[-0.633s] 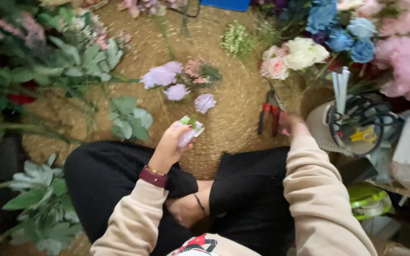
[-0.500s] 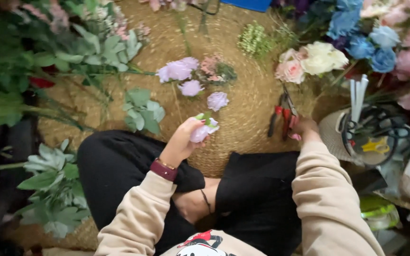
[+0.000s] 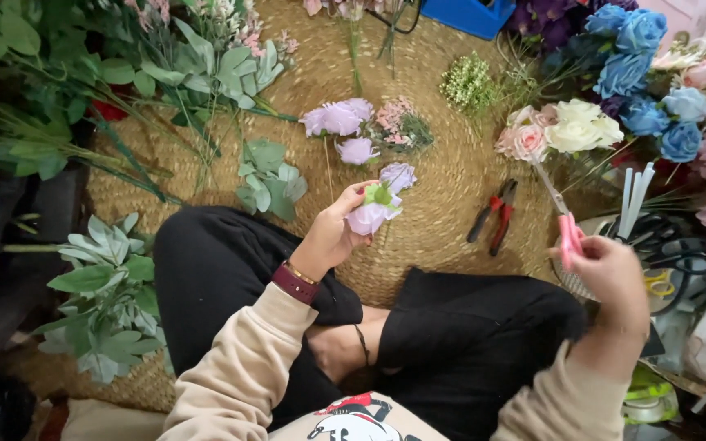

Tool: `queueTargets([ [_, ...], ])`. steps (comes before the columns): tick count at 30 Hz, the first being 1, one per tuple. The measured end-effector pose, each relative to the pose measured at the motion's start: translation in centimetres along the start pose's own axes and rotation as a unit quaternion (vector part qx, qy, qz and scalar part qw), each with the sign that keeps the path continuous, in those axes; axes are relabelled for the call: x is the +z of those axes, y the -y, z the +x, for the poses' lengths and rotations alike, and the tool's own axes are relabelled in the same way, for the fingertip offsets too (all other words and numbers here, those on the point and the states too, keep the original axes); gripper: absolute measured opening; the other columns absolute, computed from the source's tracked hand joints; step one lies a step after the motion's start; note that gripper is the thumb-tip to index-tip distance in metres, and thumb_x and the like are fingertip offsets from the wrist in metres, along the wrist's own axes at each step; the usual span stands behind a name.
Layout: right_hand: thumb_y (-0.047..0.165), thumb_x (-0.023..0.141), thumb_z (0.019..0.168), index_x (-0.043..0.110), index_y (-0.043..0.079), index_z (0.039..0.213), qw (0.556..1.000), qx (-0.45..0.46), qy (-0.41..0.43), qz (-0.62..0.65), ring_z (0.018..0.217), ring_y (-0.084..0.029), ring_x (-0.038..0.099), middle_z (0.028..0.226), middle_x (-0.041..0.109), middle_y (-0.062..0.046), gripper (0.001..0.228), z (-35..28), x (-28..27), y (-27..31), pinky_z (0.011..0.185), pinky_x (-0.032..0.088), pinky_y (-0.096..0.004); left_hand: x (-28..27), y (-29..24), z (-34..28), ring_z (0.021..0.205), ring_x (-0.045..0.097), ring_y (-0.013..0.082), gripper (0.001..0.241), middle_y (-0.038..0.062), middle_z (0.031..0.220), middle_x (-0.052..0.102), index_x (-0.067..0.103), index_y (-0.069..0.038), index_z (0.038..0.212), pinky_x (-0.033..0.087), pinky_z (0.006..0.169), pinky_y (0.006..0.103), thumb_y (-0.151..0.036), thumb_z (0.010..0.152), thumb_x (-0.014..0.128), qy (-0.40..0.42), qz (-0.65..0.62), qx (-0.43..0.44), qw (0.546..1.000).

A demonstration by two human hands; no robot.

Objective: The person sits on a woven mat and uses pink scissors to trim the stem of a purple artificial flower. They then insert the flower into a thin wooden stick and secure it by wrapping the base with green floral tape. The person repeats this process with another flower, attaching it to a second wooden stick.

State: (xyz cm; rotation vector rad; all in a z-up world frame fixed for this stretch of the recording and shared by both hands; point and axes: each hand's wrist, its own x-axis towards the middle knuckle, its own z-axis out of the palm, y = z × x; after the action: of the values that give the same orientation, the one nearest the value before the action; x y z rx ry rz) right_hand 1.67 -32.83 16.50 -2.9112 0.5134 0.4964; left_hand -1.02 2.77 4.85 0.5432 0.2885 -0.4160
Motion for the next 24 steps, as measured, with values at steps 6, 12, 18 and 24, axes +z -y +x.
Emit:
queueTargets([
  [6, 0.021, 0.093, 0.043, 0.058, 0.009, 0.080, 0.904, -0.308, 0.013, 0.296, 0.068, -0.017, 0.054, 0.071, 0.054, -0.004, 0.052, -7.9, 5.0, 4.5, 0.069, 0.047, -0.028, 1.6, -0.1, -0.9, 0.054, 0.059, 0.0150, 0.033, 0.008, 0.079, 0.064, 0.061, -0.014, 0.115, 0.049, 0.037, 0.0218, -0.032, 0.089, 0.054, -0.061, 0.037, 0.014, 0.997],
  [12, 0.034, 0.094, 0.040, 0.060, 0.012, 0.074, 0.917, -0.344, -0.048, 0.198, 0.062, -0.024, 0.059, 0.068, 0.058, -0.006, 0.052, -8.9, 7.3, 5.3, 0.061, 0.048, -0.030, -0.7, 1.2, 0.5, 0.053, 0.063, 0.0249, 0.032, 0.014, 0.079, 0.065, 0.062, -0.018, 0.115, 0.050, 0.035, 0.0292, -0.034, 0.088, 0.055, -0.048, 0.011, 0.002, 0.999],
  [18, 0.035, 0.094, 0.039, 0.061, 0.012, 0.070, 0.936, -0.301, -0.035, 0.178, 0.052, -0.021, 0.056, 0.054, 0.052, -0.006, 0.051, -7.3, 10.2, 3.1, 0.054, 0.045, -0.027, -0.7, 1.1, 0.2, 0.053, 0.062, 0.0241, 0.032, 0.013, 0.076, 0.065, 0.062, -0.016, 0.115, 0.047, 0.036, 0.0272, -0.033, 0.088, 0.054, -0.035, 0.010, -0.008, 0.999],
  [24, 0.035, 0.092, 0.040, 0.061, 0.014, 0.065, 0.942, -0.281, 0.005, 0.182, 0.045, -0.017, 0.052, 0.046, 0.050, -0.006, 0.045, -7.1, 9.9, 3.9, 0.048, 0.041, -0.027, -0.2, 0.8, -0.2, 0.054, 0.061, 0.0240, 0.033, 0.012, 0.076, 0.064, 0.061, -0.018, 0.116, 0.045, 0.038, 0.0266, -0.034, 0.088, 0.055, -0.029, 0.026, -0.010, 0.999],
])
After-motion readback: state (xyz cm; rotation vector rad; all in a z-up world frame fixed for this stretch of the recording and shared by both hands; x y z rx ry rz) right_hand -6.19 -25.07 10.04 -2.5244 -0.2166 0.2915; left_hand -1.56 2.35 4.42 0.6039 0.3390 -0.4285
